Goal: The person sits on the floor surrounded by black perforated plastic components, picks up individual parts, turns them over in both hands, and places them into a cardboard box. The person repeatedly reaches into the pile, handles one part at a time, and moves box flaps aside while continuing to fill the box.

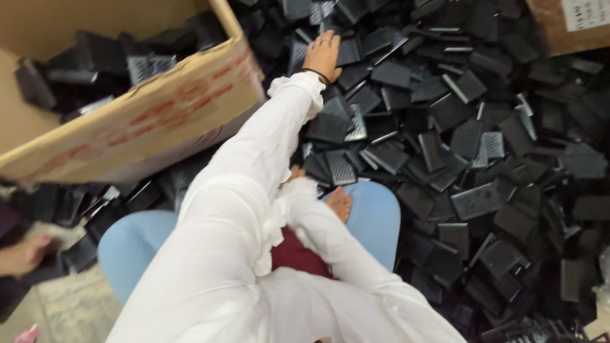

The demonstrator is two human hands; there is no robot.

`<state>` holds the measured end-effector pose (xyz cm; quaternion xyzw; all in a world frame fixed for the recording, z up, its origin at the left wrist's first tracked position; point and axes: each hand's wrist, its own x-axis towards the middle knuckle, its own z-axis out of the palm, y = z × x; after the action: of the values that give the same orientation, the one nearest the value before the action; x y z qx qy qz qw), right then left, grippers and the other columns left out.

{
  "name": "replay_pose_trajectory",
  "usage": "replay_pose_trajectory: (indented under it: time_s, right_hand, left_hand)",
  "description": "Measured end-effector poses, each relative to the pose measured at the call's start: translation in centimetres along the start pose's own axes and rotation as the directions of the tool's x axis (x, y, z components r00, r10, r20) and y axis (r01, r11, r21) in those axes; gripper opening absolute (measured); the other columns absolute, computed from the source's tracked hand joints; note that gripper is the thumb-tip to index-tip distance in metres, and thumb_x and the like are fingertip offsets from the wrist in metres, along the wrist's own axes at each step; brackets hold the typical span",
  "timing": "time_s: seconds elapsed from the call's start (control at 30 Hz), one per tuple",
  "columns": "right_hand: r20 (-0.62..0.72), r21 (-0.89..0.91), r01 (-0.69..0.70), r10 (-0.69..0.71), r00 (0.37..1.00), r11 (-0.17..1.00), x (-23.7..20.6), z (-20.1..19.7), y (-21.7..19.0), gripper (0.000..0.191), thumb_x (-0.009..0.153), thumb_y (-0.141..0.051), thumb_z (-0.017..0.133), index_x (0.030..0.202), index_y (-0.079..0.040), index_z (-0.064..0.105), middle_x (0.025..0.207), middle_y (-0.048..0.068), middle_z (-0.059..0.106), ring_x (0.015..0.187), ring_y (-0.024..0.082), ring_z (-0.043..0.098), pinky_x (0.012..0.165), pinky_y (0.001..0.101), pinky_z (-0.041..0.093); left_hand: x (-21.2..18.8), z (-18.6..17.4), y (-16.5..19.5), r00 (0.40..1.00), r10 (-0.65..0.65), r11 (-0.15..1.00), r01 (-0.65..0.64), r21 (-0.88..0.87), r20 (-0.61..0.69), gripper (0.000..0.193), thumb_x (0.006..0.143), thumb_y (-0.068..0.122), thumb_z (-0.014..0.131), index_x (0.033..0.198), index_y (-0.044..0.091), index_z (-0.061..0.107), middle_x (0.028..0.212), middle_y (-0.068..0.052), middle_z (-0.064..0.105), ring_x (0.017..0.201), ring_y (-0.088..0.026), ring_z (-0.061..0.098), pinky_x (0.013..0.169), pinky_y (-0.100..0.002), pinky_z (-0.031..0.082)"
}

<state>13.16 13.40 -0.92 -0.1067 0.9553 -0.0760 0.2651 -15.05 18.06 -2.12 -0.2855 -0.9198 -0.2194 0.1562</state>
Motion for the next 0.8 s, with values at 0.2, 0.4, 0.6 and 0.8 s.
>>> replay_pose_trajectory:
  time_s: [0.2, 0.4, 0.6, 0.8]
  right_hand:
    - [0.004, 0.027, 0.034, -0.034, 0.999, 0.999, 0.8, 0.4, 0.9, 0.048, 0.083, -0.048, 0.063, 0.115, -0.015, 0.075, 0.120, 0.012, 0.069, 0.114, 0.036, 0.063, 0.094, 0.0510, 0.052]
    - [0.045, 0.053, 0.102, -0.104, 0.994, 0.993, -1.1, -0.5, -0.3, 0.047, 0.082, -0.047, 0.066, 0.113, -0.013, 0.076, 0.114, 0.013, 0.072, 0.108, 0.034, 0.068, 0.092, 0.0483, 0.054]
    - [-0.391, 0.251, 0.453, -0.338, 0.856, 0.856, -7.8, -4.3, 6.6, 0.049, 0.075, -0.039, 0.078, 0.114, -0.009, 0.074, 0.111, 0.013, 0.072, 0.106, 0.033, 0.070, 0.092, 0.0446, 0.055]
    - [-0.685, 0.492, 0.661, -0.217, 0.695, 0.567, -6.2, -3.9, 7.5, 0.051, 0.080, -0.013, 0.084, 0.127, -0.005, 0.067, 0.137, 0.020, 0.061, 0.124, 0.036, 0.062, 0.105, 0.0411, 0.050]
  left_hand:
    - [0.9, 3.1, 0.1, 0.992, -0.102, 0.994, 0.100, 0.038, 0.079, 0.089, 0.064, 0.038, 0.093, 0.139, 0.011, 0.052, 0.132, -0.013, 0.057, 0.125, -0.035, 0.052, 0.100, -0.053, 0.045]
    - [-8.5, 0.2, -1.1, 0.952, -0.120, 0.992, 0.123, 0.008, 0.280, 0.076, 0.068, 0.042, 0.089, 0.128, 0.006, 0.060, 0.121, -0.019, 0.058, 0.111, -0.042, 0.055, 0.095, -0.051, 0.048]
    - [-21.3, -12.2, -2.1, 0.979, -0.008, 0.953, 0.069, -0.294, 0.203, 0.080, 0.067, 0.033, 0.085, 0.138, 0.006, 0.059, 0.116, -0.021, 0.056, 0.107, -0.041, 0.056, 0.093, -0.047, 0.049]
    - [-28.9, -19.0, -0.6, 0.936, -0.065, 0.694, 0.292, -0.659, 0.346, 0.086, 0.073, 0.034, 0.087, 0.144, 0.006, 0.050, 0.132, -0.016, 0.058, 0.122, -0.028, 0.057, 0.104, -0.038, 0.049]
